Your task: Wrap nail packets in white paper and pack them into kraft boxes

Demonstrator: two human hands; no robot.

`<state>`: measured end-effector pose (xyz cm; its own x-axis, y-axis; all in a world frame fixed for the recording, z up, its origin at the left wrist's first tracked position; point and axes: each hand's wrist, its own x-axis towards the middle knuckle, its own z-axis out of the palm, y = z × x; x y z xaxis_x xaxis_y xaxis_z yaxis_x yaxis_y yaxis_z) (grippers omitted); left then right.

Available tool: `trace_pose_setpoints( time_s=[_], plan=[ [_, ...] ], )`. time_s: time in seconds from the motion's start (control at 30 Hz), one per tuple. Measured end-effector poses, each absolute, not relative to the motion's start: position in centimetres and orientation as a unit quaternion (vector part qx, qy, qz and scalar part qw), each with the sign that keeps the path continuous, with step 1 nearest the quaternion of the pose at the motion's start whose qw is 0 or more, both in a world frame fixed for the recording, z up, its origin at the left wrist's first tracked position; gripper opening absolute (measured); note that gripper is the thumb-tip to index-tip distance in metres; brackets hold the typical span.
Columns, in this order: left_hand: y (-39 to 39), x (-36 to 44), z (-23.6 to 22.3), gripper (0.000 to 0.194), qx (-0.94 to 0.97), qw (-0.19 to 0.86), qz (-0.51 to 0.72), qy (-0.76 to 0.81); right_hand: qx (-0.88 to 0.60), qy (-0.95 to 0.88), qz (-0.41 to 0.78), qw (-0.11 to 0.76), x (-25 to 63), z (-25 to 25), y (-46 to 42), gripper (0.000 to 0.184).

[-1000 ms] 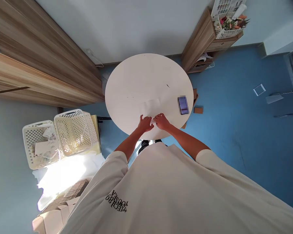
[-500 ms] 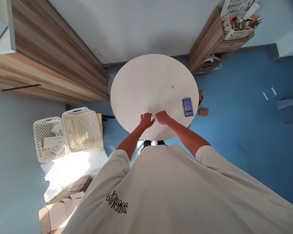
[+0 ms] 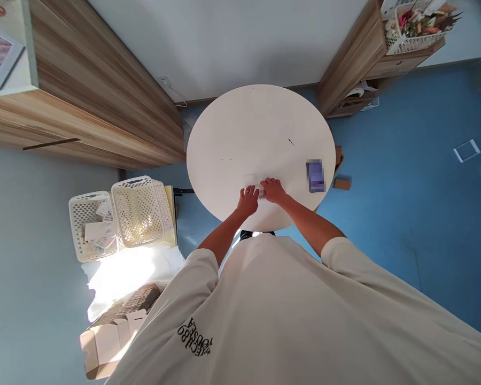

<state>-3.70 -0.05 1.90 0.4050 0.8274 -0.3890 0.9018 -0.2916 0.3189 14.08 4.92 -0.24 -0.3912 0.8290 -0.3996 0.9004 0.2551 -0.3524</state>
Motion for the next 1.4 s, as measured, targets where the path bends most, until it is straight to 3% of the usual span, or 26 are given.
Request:
trace_pose_setpoints(
  time_s=[0.17,0.3,0.53,0.73,0.87,1.07,1.33,1.4],
  plan=[
    [0.6,-2.8,1.8,0.077,0.819,0.269,-0.070,0.501,0.706,0.673,-0.220,-0.017,15.7,-0.4,1.3,0.048],
    [1.2,-2.0,1.4,0.086,0.814,0.267,-0.077,0.510,0.786,0.571,-0.236,0.024,17.1,-1.3,-0.9,0.045],
    [1.0,-1.7,1.6,0.075,0.797,0.269,-0.074,0.536,0.803,0.542,-0.246,0.029,17.5,-2.9,-1.7,0.036],
    [0.5,-1.6,1.1,0.077,0.808,0.230,-0.105,0.532,0.812,0.522,-0.248,0.085,16.1,-2.6,-1.4,0.043],
    [-0.7,-1.5,0.7,0.076,0.819,0.207,-0.080,0.529,0.832,0.488,-0.264,0.024,15.2,-2.2,-1.5,0.038],
    [-1.1,-1.0,1.0,0.059,0.838,0.223,-0.053,0.496,0.847,0.455,-0.275,-0.027,14.2,-2.0,-2.1,0.032],
    [-0.5,-0.3,0.1,0.066,0.818,0.226,-0.063,0.526,0.846,0.418,-0.326,-0.057,14.1,-2.0,-2.0,0.004],
    [-0.5,-0.3,0.1,0.068,0.808,0.238,-0.062,0.536,0.834,0.412,-0.358,-0.073,14.2,-1.6,-1.9,0.006]
  ],
)
